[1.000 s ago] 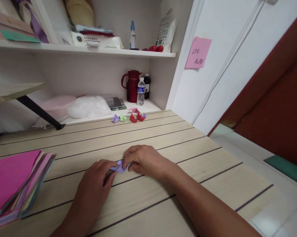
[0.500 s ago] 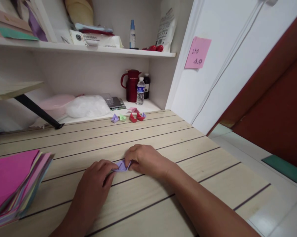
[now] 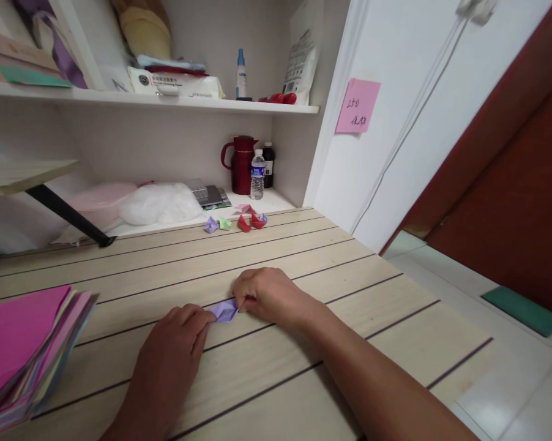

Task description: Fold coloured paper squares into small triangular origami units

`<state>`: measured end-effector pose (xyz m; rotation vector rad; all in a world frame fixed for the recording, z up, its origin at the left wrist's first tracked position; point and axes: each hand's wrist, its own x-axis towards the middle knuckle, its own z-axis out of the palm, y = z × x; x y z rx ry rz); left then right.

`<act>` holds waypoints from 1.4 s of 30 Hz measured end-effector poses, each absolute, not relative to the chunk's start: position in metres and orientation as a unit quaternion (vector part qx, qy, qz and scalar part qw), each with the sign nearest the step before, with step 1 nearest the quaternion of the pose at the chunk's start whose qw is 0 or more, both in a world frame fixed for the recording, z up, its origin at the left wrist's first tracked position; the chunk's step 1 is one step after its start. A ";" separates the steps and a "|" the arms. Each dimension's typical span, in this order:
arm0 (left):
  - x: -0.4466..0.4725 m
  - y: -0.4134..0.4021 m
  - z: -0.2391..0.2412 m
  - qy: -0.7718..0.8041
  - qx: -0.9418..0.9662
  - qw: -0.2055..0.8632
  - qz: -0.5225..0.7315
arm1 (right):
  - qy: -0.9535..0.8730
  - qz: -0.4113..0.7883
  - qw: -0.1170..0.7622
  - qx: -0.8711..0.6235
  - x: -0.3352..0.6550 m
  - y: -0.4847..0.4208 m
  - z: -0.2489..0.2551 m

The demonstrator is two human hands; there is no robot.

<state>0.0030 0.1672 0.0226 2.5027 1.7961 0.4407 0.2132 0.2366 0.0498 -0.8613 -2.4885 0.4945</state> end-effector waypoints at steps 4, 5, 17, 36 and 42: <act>0.003 0.167 0.022 0.577 0.807 0.002 0.126 | -0.912 0.147 0.201 -0.327 0.211 0.233 0.055; 0.003 0.167 0.021 0.575 0.808 -0.001 0.127 | -0.912 0.140 0.195 -0.333 0.211 0.233 0.056; 0.003 0.171 0.021 0.585 0.781 0.053 0.213 | -0.902 0.143 0.217 -0.344 0.212 0.233 0.058; -0.001 0.170 0.016 0.614 0.708 0.133 0.324 | -0.887 0.191 0.179 -0.380 0.225 0.237 0.065; -0.007 0.170 0.003 0.596 0.730 0.112 0.316 | -0.840 0.191 0.135 -0.489 0.234 0.245 0.065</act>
